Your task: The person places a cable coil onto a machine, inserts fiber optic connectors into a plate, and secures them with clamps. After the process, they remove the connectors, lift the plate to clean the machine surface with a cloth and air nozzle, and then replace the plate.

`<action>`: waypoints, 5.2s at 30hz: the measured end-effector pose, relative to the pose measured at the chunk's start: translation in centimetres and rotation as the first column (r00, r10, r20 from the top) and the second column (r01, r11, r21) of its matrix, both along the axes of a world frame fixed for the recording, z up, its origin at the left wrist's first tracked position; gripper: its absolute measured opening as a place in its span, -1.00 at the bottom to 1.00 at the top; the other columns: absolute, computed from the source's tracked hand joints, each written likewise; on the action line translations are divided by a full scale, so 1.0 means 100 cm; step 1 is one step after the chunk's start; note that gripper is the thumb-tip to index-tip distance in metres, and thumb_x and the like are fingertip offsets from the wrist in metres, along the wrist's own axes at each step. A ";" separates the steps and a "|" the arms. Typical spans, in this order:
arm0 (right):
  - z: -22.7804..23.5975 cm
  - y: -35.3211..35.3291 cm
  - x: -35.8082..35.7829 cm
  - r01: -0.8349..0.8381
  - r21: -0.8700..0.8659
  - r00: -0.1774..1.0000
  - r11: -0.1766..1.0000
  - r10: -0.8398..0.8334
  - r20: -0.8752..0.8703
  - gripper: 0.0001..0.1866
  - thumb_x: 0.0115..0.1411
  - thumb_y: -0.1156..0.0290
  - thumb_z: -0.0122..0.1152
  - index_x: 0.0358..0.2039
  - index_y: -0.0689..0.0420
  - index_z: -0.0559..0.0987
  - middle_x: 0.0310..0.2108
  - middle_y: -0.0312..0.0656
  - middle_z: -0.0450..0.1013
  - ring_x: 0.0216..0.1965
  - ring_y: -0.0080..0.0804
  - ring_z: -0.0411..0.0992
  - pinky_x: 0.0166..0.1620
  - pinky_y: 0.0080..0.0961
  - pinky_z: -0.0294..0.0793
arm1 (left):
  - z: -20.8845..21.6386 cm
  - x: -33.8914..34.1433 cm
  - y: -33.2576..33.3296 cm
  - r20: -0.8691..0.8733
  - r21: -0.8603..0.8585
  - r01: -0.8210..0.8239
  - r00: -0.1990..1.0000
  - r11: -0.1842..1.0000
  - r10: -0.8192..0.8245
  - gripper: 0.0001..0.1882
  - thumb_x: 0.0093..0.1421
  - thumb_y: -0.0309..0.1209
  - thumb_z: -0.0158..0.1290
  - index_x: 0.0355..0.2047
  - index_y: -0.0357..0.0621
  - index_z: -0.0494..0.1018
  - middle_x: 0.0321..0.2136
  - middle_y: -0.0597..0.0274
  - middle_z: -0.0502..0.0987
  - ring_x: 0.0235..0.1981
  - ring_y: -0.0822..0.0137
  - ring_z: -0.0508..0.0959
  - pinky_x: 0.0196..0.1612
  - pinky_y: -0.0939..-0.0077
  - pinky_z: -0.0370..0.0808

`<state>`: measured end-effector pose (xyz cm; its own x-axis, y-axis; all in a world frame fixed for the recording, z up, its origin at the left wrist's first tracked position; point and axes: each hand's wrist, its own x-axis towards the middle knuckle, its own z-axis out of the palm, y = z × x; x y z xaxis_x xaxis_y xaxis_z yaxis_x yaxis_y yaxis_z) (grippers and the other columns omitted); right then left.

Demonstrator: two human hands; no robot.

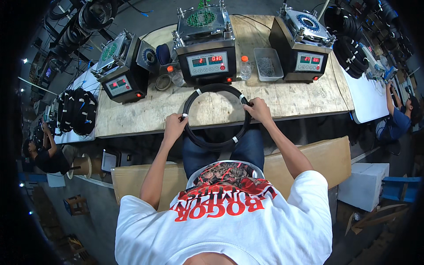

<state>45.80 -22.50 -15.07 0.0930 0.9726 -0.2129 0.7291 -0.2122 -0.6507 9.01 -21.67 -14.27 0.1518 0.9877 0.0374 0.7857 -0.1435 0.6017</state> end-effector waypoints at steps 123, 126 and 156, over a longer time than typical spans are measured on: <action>0.287 0.452 -0.007 0.522 0.266 0.381 0.810 0.058 -0.923 -0.46 0.34 -0.23 -0.03 -0.24 0.04 0.57 -0.57 -0.26 0.30 -0.50 -0.32 0.35 -0.24 0.42 0.50 | 0.178 0.108 0.263 0.482 0.517 -0.384 0.869 0.765 0.111 -0.30 0.12 -0.72 -0.09 0.32 -0.29 0.09 0.15 -0.37 0.12 0.15 -0.37 0.32 0.19 -0.02 0.32; 0.299 0.407 -0.006 0.384 0.296 0.382 0.875 0.141 -0.913 -0.45 0.34 -0.24 -0.04 -0.20 0.03 0.56 -0.57 -0.27 0.27 -0.51 -0.34 0.35 -0.30 0.35 0.55 | 0.181 0.108 0.265 0.501 0.513 -0.393 0.859 0.763 0.106 -0.31 0.11 -0.71 -0.10 0.30 -0.31 0.13 0.15 -0.39 0.14 0.13 -0.36 0.35 0.19 -0.01 0.32; 0.241 0.293 -0.032 0.067 0.534 0.638 0.843 0.375 -0.672 -0.74 0.22 0.51 0.09 -0.06 0.17 0.49 -0.23 -0.24 0.42 -0.18 -0.55 0.42 -0.37 -0.49 0.52 | 0.176 0.111 0.272 0.463 0.540 -0.403 0.875 0.739 0.140 -0.32 0.07 -0.66 0.02 0.26 -0.27 0.21 0.14 -0.30 0.18 0.13 -0.29 0.38 0.20 0.05 0.36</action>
